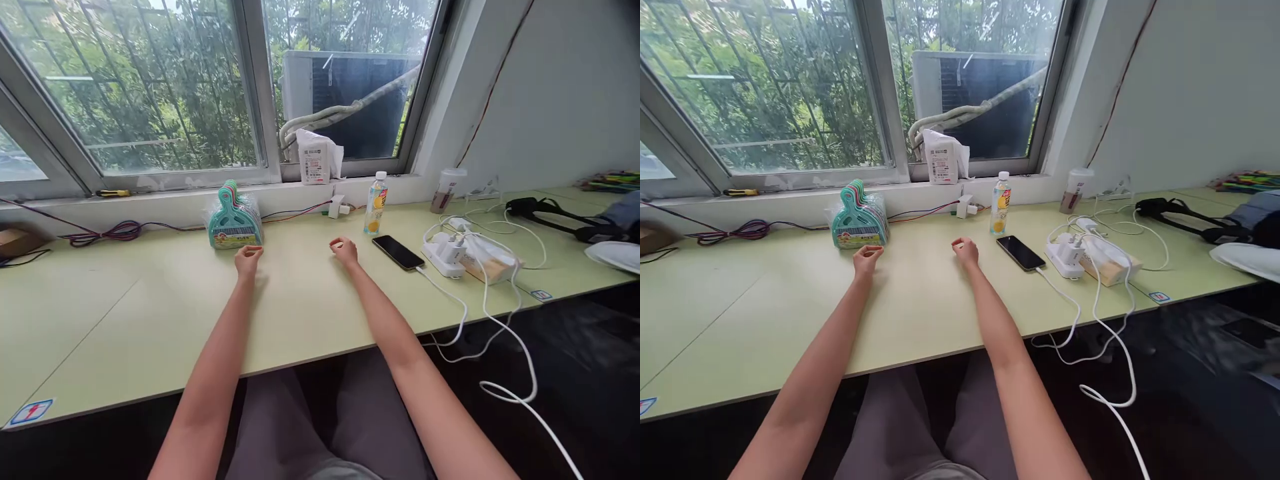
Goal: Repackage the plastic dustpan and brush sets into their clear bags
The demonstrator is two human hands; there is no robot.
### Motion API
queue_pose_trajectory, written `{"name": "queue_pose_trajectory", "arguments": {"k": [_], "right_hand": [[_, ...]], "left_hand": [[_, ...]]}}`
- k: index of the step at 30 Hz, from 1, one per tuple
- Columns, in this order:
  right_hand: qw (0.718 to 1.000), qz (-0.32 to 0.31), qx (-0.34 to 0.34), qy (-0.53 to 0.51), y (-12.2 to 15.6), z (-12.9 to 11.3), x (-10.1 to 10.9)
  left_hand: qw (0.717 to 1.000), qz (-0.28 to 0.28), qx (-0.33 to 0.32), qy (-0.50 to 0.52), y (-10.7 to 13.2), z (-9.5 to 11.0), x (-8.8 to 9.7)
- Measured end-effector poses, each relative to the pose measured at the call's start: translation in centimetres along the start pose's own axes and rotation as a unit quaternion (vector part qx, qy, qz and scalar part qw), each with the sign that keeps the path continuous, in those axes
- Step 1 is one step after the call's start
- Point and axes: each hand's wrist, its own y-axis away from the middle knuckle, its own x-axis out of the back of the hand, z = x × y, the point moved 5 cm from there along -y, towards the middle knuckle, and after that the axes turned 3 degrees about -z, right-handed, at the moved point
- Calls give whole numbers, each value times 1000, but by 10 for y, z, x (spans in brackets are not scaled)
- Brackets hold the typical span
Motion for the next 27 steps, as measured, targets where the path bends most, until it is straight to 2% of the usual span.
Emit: {"name": "queue_pose_trajectory", "arguments": {"k": [5,11,27], "right_hand": [[996,-53,74,12,4,-17,-17],[994,-78,81,15,6,-18,-18],[988,-125,80,41,9,-19,-21]], "left_hand": [[998,-49,1,-29,3,0,-8],[995,-102,-13,4,-1,-12,-20],[990,-123,23,58,-3,-17,-24]]}}
